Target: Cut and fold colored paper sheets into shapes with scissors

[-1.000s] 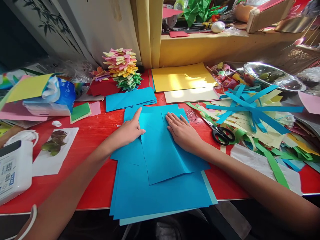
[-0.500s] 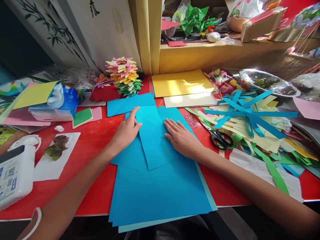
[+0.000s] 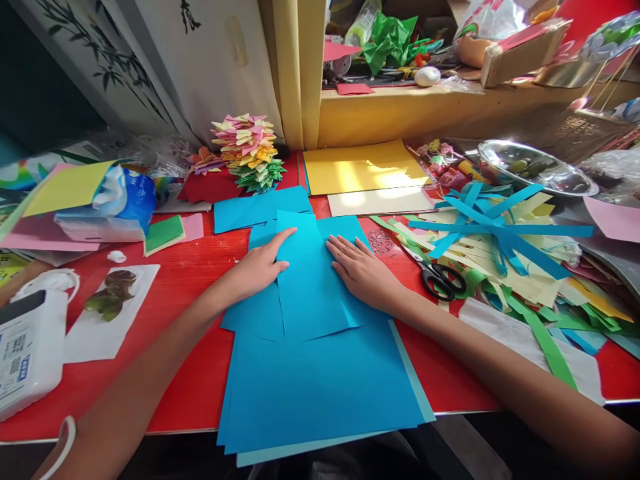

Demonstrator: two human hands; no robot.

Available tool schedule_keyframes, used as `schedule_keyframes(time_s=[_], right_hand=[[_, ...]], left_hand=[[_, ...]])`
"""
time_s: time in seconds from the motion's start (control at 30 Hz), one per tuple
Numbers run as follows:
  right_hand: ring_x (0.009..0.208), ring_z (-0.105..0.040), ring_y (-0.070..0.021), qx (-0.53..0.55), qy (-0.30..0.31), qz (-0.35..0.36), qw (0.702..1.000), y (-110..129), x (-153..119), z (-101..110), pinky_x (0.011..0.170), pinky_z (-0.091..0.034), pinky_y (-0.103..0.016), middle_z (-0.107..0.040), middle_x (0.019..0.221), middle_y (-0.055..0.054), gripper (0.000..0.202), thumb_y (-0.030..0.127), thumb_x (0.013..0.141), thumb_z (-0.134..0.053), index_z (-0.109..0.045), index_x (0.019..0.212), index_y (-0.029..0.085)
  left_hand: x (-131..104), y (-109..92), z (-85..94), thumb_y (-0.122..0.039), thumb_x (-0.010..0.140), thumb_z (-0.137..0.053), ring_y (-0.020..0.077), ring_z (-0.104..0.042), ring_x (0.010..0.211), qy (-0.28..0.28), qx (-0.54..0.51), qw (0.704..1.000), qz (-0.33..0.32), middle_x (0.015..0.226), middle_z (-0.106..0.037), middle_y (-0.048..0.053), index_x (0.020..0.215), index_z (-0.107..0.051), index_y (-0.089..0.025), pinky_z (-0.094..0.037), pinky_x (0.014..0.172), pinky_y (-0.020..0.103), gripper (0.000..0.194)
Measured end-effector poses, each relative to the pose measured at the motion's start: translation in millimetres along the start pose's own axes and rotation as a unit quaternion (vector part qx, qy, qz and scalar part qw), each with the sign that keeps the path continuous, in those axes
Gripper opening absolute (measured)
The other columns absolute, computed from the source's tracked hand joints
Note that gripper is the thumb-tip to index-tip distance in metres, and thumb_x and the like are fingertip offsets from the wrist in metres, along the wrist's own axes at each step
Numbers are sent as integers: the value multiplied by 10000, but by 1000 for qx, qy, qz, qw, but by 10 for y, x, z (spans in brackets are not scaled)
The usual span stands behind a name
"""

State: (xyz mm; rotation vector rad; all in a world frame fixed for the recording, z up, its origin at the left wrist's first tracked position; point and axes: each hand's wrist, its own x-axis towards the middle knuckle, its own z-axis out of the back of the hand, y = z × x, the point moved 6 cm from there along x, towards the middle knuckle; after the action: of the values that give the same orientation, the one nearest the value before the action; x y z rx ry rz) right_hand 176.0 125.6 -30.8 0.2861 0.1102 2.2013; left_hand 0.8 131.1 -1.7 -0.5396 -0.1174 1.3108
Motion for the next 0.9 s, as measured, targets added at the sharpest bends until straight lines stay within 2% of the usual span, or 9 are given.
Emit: schedule_keyframes(time_s=[0.1,0.2,0.37,0.6,0.8,0.87,0.9], right_hand=[[1378,-200,-222,-16,3,-16,1000,19,-4,-36,1135,-182,-430,-243,1479,-80,502,308,981,-226,-309,1420,79],[1378,-200,-220,-27,1,-25,999,35,-8,-31,1135,-186,-422,-245,1477,-85,499,297,980,-225,-313,1418,76],[1380,-198,-207,-34,2,-30,999,42,-7,-23,1136,-186,-416,-243,1479,-70,493,286,979,-222,-310,1421,85],[1379,-201,-202,-12,1,-30,999,23,-7,-11,1142,-170,-418,-242,1480,-72,498,301,979,-226,-308,1422,87],[1377,-205,-214,16,2,-13,1000,12,-22,16,1140,-187,-404,-255,1474,-95,531,345,969,-280,-309,1416,60],[1379,-195,-221,3,12,-3,1000,38,-30,0,1139,-183,-417,-237,1480,-96,528,345,971,-272,-307,1418,65],[1380,-192,-223,-4,15,-3,1000,49,-33,-9,1138,-183,-422,-231,1482,-95,525,342,974,-261,-304,1420,68]], left_hand=[[-5,10,-14,-358,862,-411,157,-491,566,13,1,999,37,685,-523,3,1437,-145,-332,-317,476,223,634],[-9,-10,-23,-345,850,-436,151,-471,529,13,-6,999,46,620,-481,-11,1436,-167,-321,-293,453,224,646],[-10,-6,-27,-343,838,-455,162,-493,570,14,-5,999,46,619,-492,-6,1435,-199,-304,-310,477,227,651],[-48,6,-29,-356,842,-450,139,-425,488,23,12,998,53,580,-455,-14,1446,-178,-249,-263,437,227,671],[-3,26,56,-323,878,-389,129,-463,594,-78,19,996,31,851,-550,49,1426,-236,-283,-301,509,224,570],[4,34,73,-331,878,-386,131,-464,609,-88,16,996,31,874,-545,53,1420,-246,-277,-306,519,226,562],[5,40,65,-349,870,-404,134,-467,608,-76,13,996,34,854,-542,46,1421,-234,-280,-306,516,225,582]])
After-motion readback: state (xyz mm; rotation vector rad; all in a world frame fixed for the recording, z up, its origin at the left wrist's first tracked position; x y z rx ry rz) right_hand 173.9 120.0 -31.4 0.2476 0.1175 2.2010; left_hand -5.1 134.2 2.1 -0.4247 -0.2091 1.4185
